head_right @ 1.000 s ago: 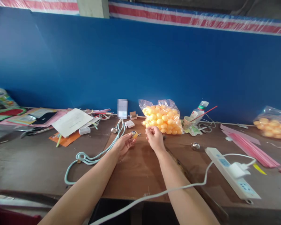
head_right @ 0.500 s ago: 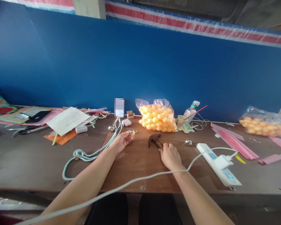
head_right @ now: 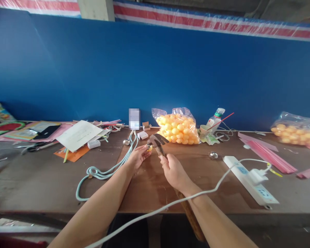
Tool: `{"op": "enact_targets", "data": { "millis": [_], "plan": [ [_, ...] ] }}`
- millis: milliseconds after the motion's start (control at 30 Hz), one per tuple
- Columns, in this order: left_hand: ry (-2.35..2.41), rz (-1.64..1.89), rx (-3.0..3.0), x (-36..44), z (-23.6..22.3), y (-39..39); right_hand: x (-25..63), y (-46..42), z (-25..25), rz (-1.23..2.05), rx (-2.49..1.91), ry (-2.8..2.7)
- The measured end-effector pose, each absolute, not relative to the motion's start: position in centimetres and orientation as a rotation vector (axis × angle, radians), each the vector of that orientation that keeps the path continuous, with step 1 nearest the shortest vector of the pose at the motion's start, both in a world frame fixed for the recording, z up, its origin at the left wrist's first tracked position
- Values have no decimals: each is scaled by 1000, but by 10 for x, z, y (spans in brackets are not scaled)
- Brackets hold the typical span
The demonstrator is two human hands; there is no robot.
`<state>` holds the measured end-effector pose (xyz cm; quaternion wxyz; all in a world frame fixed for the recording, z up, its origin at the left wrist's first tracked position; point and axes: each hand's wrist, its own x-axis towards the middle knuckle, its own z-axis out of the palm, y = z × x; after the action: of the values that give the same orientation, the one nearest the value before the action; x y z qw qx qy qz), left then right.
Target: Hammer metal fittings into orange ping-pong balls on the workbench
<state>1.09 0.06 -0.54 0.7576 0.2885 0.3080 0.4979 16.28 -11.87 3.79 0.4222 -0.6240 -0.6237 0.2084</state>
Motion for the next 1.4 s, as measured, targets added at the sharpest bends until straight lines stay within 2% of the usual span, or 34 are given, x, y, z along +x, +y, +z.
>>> {"op": "enact_targets", "data": {
  "millis": [300, 1100, 1267, 1400],
  "plan": [
    [724, 1089, 584, 14, -1, 1, 154, -118, 36, 388, -1652, -1595],
    [758, 1115, 557, 15, -1, 1, 153, -119, 32, 437, -1676, -1607],
    [785, 1155, 547, 13, 0, 3, 159, -119, 33, 318, -1751, -1666],
    [864, 1263, 565, 9, 0, 8, 183, -114, 30, 57, -1921, -1793]
  ]
}}
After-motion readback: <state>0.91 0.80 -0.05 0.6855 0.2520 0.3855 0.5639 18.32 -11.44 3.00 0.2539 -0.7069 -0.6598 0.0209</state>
